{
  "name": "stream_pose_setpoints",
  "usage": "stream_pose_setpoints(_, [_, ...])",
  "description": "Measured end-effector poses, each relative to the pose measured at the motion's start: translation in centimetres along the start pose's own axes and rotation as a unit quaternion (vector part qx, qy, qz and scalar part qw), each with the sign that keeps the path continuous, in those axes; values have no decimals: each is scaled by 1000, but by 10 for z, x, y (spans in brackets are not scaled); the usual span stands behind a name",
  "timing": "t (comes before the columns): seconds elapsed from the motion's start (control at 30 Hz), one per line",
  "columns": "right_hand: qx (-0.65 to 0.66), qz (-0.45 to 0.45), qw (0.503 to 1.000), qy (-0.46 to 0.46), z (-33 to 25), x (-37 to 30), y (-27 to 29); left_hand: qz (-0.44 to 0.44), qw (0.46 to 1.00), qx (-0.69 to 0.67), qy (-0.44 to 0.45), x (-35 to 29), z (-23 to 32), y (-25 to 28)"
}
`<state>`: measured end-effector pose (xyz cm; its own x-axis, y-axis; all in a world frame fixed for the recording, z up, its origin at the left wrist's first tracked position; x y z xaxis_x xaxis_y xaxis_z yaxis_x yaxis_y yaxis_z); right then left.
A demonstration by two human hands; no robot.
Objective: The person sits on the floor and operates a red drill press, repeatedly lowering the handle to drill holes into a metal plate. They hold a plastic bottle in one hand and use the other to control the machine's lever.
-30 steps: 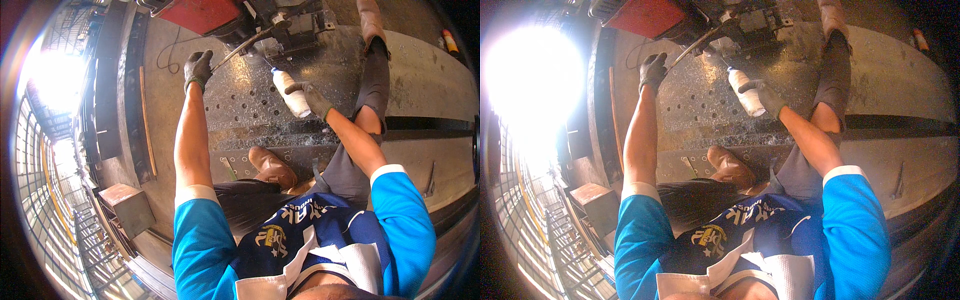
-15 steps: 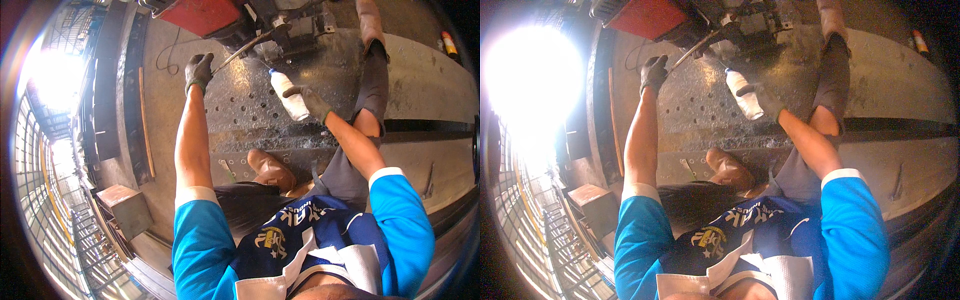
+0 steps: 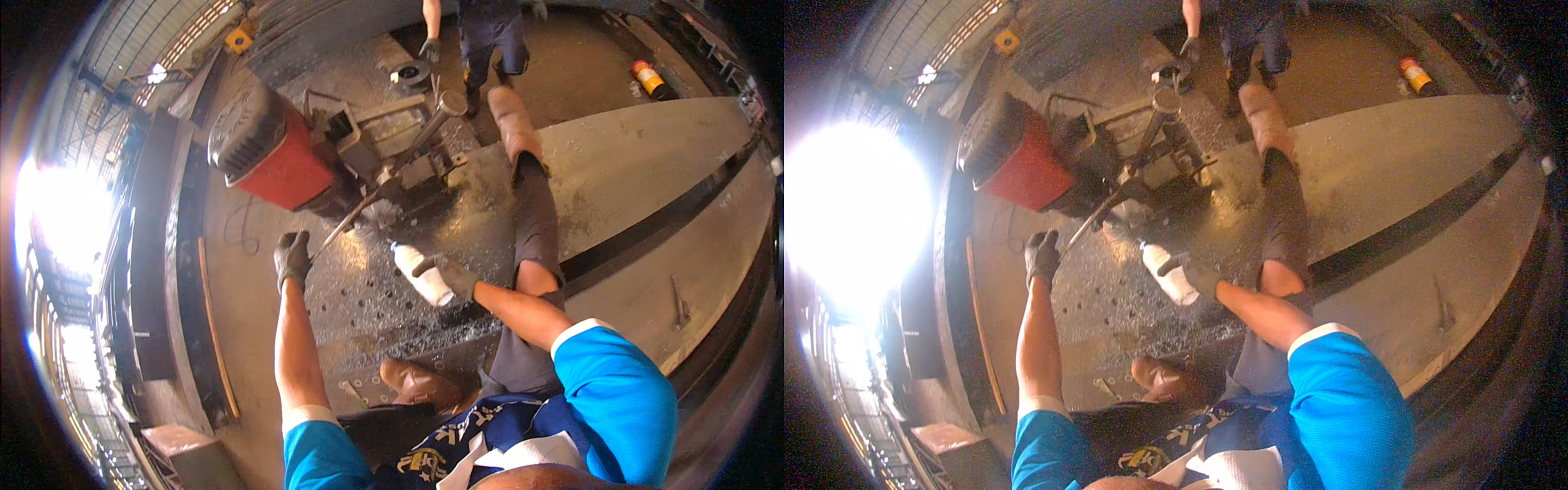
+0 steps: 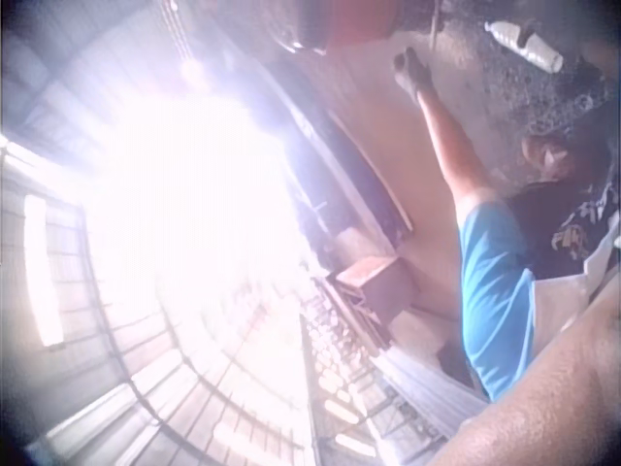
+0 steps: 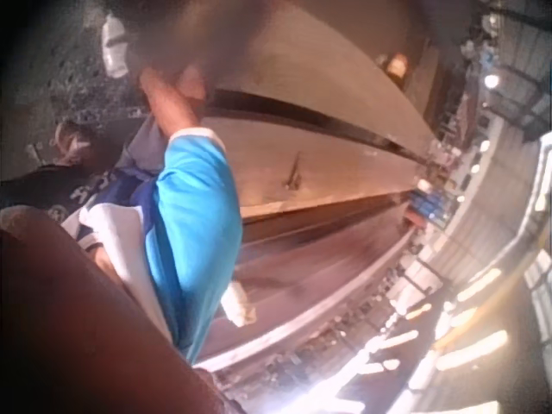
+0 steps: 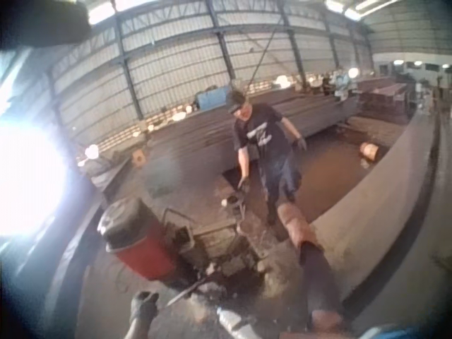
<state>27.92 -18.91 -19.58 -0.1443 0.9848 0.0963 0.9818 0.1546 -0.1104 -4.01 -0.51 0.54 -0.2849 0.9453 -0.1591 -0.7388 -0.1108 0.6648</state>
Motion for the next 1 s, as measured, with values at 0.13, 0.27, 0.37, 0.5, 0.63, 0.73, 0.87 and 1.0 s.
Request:
stream_pose_setpoints(0.13, [79, -10, 995, -55, 4, 0, -2, -14, 1000, -13, 23, -7, 0, 1])
stream_pose_setpoints(0.27, [139, -32, 985, -97, -10, 1, -14, -19, 999, -27, 27, -7, 0, 0])
stream_pose_setpoints(0.37, [148, -35, 983, -102, -23, 0, -13, -18, 999, -25, 27, -6, 1, -1])
stream_pose_setpoints(0.5, [57, -36, 990, -123, -25, 0, -10, -22, 999, 1, 38, -7, -1, -2])
stream_pose_setpoints(0.63, [227, -19, 960, -161, -16, -3, -16, -20, 999, 0, 44, -4, -5, -3])
stream_pose_setpoints(0.73, [99, -30, 991, -89, -19, 3, -11, 5, 999, 47, 19, 0, -5, -1])
stream_pose_setpoints(0.87, [84, -18, 987, -138, -11, 2, -8, -3, 1000, 18, 25, 4, -8, -3])
stream_pose_setpoints(1.0, [103, -11, 985, -138, -17, 3, -10, -9, 999, 31, 23, 6, -9, -5])
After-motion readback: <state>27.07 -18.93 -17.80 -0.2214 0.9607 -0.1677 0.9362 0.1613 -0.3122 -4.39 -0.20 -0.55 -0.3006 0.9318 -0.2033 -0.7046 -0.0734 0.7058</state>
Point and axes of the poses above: each hand's wrist, its own x-axis towards the middle knuckle, its own y-axis out of the back of the hand, z = x × y, the point moved 7 cm from there along x, towards the middle knuckle, and after that the axes turned 7 degrees about y, right-handed, at the moved point
